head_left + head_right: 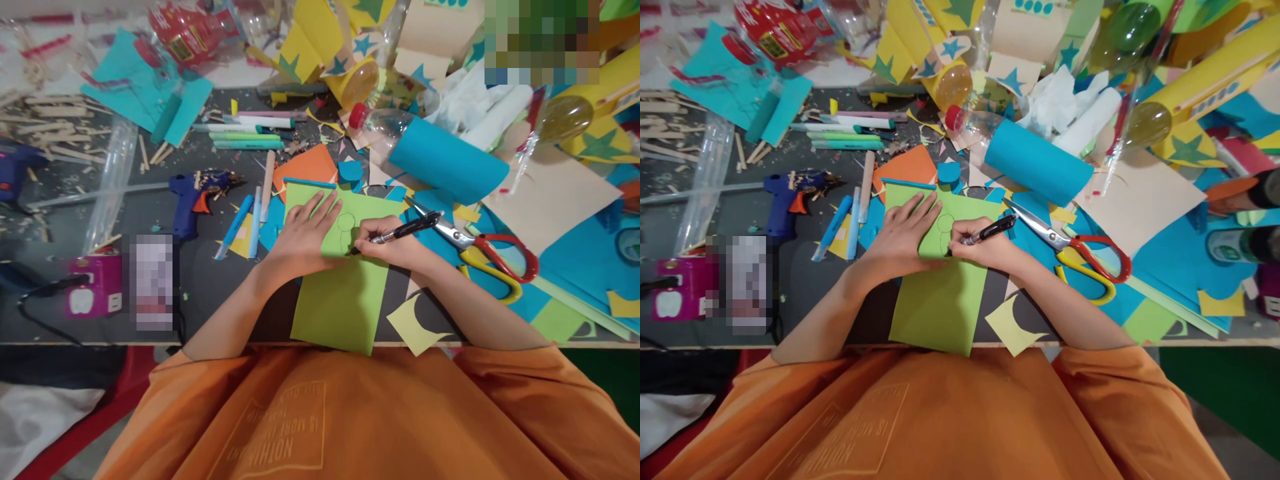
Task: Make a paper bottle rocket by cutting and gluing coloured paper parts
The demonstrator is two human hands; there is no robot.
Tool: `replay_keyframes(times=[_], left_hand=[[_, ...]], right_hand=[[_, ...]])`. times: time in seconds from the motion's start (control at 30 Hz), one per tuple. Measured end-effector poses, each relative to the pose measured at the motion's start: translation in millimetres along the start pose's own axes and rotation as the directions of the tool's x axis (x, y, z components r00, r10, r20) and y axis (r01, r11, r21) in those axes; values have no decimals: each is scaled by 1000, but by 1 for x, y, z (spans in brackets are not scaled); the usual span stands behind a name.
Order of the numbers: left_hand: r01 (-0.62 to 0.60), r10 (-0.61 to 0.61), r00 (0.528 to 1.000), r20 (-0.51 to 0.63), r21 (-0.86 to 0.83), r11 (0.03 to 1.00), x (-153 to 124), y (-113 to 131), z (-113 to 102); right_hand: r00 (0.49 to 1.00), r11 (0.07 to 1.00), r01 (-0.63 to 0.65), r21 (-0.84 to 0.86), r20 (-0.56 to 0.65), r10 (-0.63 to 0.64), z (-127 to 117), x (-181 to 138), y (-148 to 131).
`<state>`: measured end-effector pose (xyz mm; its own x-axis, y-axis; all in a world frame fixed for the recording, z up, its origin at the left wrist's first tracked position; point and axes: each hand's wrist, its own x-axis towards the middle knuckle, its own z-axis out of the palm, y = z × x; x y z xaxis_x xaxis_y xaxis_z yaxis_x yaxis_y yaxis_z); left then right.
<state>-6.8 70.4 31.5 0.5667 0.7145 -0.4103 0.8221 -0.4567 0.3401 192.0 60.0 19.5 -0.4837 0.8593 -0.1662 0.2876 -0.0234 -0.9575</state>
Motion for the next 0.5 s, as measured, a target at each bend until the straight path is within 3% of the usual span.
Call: replay_keyframes(times=[0.13, 0.33, 0.5], left_hand=[[-17, 17, 1000, -13, 3, 1000, 0, -1, 1], [-10, 10, 1000, 10, 8, 1000, -1, 0, -1], [-23, 23, 1000, -7, 12, 1000, -1, -2, 1]], right_hand=[[999, 1000, -6, -19, -32, 6, 0, 0, 2], [998, 999, -6, 33, 64, 4, -2, -1, 0], [999, 999, -9, 33, 38, 8, -3, -1, 2]])
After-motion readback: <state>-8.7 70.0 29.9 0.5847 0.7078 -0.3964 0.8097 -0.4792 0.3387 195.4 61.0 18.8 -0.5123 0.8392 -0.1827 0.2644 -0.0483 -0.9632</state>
